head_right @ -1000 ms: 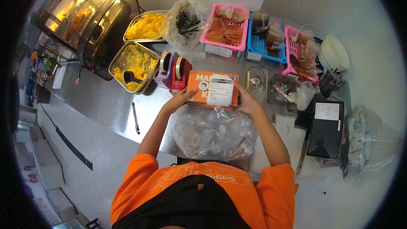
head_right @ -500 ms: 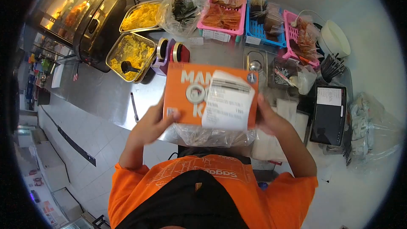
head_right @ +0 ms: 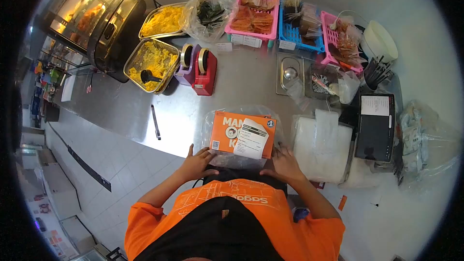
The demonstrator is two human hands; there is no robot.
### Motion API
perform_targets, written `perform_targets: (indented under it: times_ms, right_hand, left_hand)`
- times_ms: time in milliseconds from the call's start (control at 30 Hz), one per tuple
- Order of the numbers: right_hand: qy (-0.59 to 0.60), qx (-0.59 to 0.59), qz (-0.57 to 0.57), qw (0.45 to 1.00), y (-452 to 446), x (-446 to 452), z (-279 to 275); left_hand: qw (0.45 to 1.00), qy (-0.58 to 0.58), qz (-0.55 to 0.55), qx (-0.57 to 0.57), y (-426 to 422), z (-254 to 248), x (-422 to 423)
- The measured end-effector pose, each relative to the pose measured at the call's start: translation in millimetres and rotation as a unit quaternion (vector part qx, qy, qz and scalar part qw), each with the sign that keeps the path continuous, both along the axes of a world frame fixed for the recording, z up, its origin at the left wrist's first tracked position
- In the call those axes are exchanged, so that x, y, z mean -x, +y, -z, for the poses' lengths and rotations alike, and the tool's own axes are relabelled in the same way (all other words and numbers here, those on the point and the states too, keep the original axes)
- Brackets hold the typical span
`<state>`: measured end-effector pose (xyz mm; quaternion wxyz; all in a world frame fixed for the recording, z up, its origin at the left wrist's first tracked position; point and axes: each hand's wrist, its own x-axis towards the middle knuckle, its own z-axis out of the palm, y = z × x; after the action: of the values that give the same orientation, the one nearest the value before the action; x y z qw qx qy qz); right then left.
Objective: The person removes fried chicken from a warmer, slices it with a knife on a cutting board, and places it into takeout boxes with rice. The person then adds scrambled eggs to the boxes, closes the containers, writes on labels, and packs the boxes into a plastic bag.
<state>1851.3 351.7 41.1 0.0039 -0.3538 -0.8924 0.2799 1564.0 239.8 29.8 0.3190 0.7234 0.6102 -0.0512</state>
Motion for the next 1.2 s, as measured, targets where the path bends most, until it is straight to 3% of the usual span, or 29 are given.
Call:
perform_targets:
  times_ms: [33,67,100,233,333,367,433,567,667,700,800,933,1033,1133,1200]
  right_hand:
    - [-0.071,-0.127,-0.059,0.988,-4.9,-2.9,-7.1]
    - [-0.074,-0.098,-0.076,0.990,-2.5,-7.7,-13.9]
    - [-0.076,-0.069,-0.091,0.991,6.3,-13.5,-20.3]
    - [0.008,0.003,-0.054,0.998,25.1,-20.2,-11.7]
    - [-0.026,0.010,0.043,0.999,37.1,-21.2,4.8]
    - [-0.051,0.012,0.083,0.995,37.9,-19.9,9.9]
    - [0.007,-0.018,0.156,0.988,34.4,-8.1,24.4]
    - [0.092,0.056,0.203,0.973,69.9,-1.5,107.3]
    - [0.258,0.025,0.331,0.907,85.6,15.9,18.2]
    - [0.287,0.024,0.327,0.900,79.3,22.2,0.4]
    - [0.314,-0.082,0.304,0.896,53.0,28.0,-3.0]
    - [0.318,0.058,0.359,0.876,49.8,19.1,36.5]
    - [0.210,0.269,0.343,0.875,79.7,16.1,70.5]
    - [0.093,0.056,0.217,0.970,114.2,36.2,105.1]
    - [0.230,-0.050,0.238,0.942,120.0,49.5,80.1]
  left_hand:
    - [0.998,0.024,0.051,-0.001,5.0,-8.5,4.5]
    - [0.994,0.046,0.104,-0.003,11.7,-19.5,8.6]
    - [0.997,-0.030,0.062,-0.034,21.7,-37.8,12.0]
    - [0.980,-0.097,0.109,0.133,57.3,-76.2,24.0]
    - [0.977,-0.003,0.117,0.176,87.2,-115.8,11.3]
    - [0.977,-0.021,0.136,0.160,98.3,-125.8,0.5]
    - [0.950,-0.098,0.239,-0.173,101.8,-101.5,-25.0]
    - [0.943,-0.011,0.243,-0.226,110.1,-41.7,-72.5]
    - [0.946,0.001,0.208,-0.248,109.3,-39.0,-78.4]
    - [0.948,0.002,0.192,-0.253,107.7,-39.5,-78.5]
    - [0.950,-0.021,0.158,-0.269,108.2,-37.5,-80.3]
    - [0.956,-0.020,0.138,-0.258,102.0,-37.2,-87.9]
    - [0.956,-0.022,0.144,-0.255,95.7,-36.1,-91.2]
    - [0.955,-0.036,0.138,-0.260,93.5,-36.1,-91.3]
    - [0.953,-0.045,0.143,-0.264,90.8,-35.9,-92.0]
